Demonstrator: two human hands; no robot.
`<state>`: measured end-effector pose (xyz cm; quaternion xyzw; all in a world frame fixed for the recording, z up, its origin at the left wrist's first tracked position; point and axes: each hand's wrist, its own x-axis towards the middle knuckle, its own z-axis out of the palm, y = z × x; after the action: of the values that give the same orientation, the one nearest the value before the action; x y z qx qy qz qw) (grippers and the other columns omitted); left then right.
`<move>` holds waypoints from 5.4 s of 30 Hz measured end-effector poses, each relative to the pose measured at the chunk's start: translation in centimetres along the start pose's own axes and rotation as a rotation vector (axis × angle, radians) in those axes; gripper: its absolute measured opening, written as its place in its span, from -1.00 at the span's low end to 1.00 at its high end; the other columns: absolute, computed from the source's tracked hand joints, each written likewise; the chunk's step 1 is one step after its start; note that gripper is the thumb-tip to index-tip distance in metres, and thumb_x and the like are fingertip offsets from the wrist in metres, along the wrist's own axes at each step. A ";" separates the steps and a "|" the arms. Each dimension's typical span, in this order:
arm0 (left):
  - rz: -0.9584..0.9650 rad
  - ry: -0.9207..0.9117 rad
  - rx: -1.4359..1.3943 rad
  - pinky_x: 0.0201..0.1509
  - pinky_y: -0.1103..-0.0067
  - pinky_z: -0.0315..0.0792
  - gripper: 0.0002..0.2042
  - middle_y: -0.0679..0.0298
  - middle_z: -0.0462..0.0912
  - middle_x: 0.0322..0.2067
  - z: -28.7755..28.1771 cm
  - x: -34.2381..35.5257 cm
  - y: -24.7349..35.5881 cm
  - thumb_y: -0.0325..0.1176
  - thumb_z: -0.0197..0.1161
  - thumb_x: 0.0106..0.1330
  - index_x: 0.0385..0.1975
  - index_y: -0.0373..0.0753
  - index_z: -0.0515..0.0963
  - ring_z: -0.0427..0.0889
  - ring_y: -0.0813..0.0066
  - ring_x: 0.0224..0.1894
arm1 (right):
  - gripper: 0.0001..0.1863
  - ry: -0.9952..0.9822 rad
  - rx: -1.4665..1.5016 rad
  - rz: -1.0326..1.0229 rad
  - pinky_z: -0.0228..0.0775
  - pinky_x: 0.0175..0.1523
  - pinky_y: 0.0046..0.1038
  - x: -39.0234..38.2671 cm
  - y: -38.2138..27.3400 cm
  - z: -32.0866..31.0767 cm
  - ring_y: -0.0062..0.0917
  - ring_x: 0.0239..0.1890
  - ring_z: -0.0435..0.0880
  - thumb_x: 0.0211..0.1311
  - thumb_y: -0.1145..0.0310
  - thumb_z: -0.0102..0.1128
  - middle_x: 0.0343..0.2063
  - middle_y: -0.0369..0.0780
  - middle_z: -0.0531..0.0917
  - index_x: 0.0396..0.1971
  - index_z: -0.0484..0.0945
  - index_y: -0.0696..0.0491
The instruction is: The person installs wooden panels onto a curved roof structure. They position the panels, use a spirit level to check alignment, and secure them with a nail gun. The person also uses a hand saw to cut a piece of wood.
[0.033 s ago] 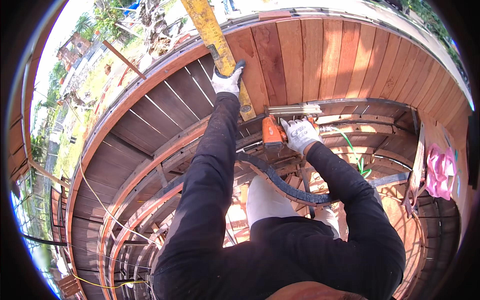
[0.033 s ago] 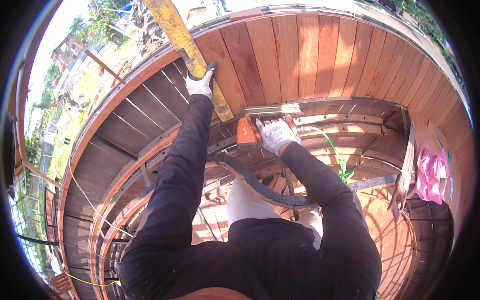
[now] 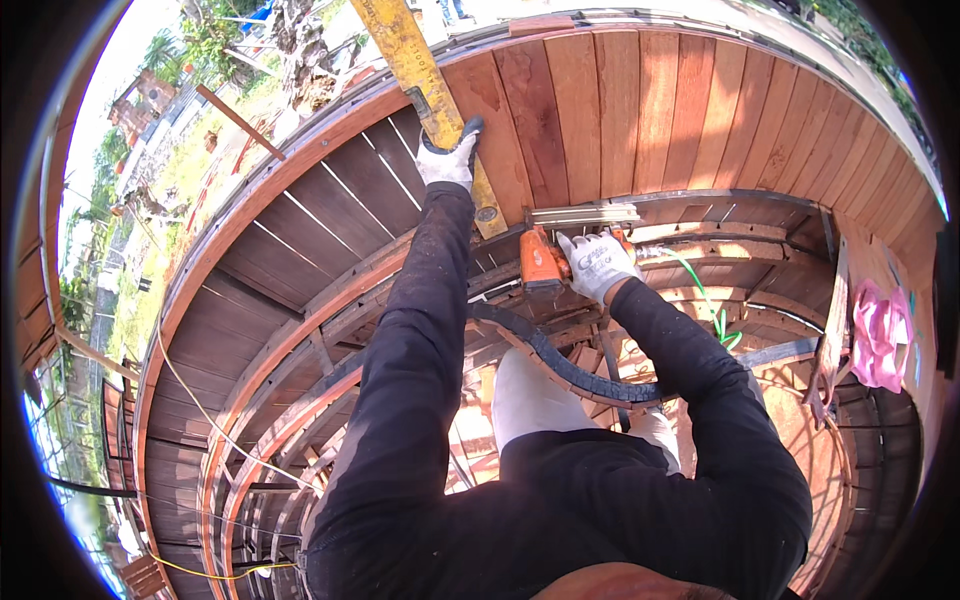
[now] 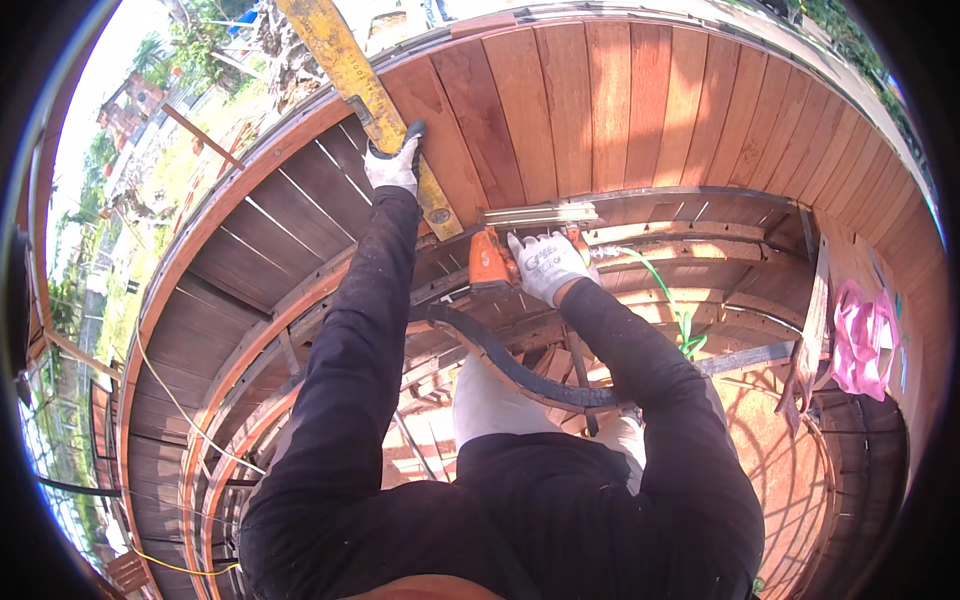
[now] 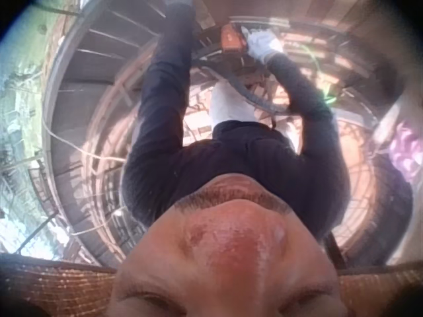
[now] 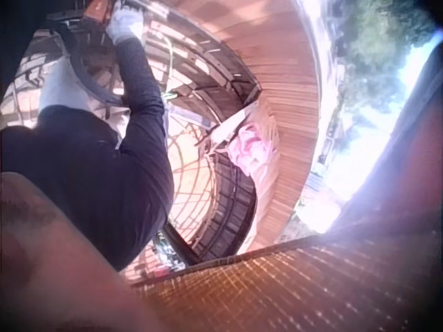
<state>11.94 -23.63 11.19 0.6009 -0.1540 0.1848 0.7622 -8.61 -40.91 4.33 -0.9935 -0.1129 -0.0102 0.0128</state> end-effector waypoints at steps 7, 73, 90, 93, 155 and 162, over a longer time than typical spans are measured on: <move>0.017 0.025 0.064 -0.28 0.63 0.52 -0.51 0.29 0.61 -0.35 0.9 0.4 1.3 -0.46 0.57 -0.05 -0.11 -0.34 0.48 0.58 0.59 -0.40 | -0.46 -0.015 -0.008 0.016 0.34 0.10 -0.21 0.3 0.3 -1.3 -0.29 -0.07 0.63 0.26 0.15 -0.04 -0.15 -0.10 0.64 0.20 0.34 0.08; -0.005 0.024 0.125 -0.18 0.64 0.51 -0.55 0.30 0.65 -0.31 1.7 -0.6 3.1 -0.40 0.54 0.00 -0.12 -0.38 0.53 0.59 0.60 -0.33 | -0.46 0.034 -0.115 0.011 0.36 -0.03 -0.27 -2.5 0.8 -2.3 -0.32 -0.18 0.62 0.25 0.21 0.02 -0.27 -0.16 0.63 0.20 0.35 0.12; 0.079 0.082 0.246 -0.17 0.59 0.50 -0.40 0.19 0.65 -0.25 1.1 1.1 -0.1 -0.19 0.58 0.00 -0.05 -0.47 0.53 0.59 0.48 -0.26 | -0.41 -0.045 0.008 0.226 0.38 -0.03 -0.16 -22.2 2.2 -2.5 -0.33 -0.25 0.60 0.14 -0.01 0.15 -0.30 -0.26 0.62 0.19 0.41 -0.13; -0.017 0.104 0.423 -0.16 0.56 0.50 -0.37 0.17 0.66 -0.27 1.0 1.0 0.8 -0.05 0.59 -0.05 -0.13 -0.46 0.58 0.58 0.50 -0.31 | -0.35 -0.017 -0.026 0.182 0.31 -0.01 -0.12 -23.3 2.6 -1.6 -0.36 -0.25 0.57 0.09 0.01 0.18 -0.31 -0.25 0.58 0.23 0.38 -0.13; -0.230 1.077 0.208 -0.55 0.58 0.47 -0.68 0.37 0.46 -0.52 -10.2 -58.2 27.3 -0.35 0.23 0.30 -0.01 -0.32 0.43 0.44 0.60 -0.60 | 0.00 -0.315 0.244 -0.217 0.37 0.15 -0.22 -19.8 7.2 -2.6 -0.14 0.01 0.58 -0.04 0.04 0.29 -0.01 0.02 0.58 0.39 0.04 0.10; -0.248 1.029 0.176 -0.53 0.61 0.46 -0.64 0.37 0.44 -0.57 -6.5 -57.2 31.5 -0.31 0.25 0.30 0.03 -0.33 0.43 0.44 0.60 -0.60 | -0.03 -0.316 0.177 -0.186 0.36 0.14 -0.23 -19.8 2.6 -3.6 -0.20 0.03 0.57 0.06 0.01 0.27 0.00 -0.03 0.57 0.41 0.02 0.10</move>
<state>-53.23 -16.23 10.59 0.5080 0.3278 0.3760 0.7022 -27.35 -48.01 7.42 -0.9630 -0.2054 0.1547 0.0810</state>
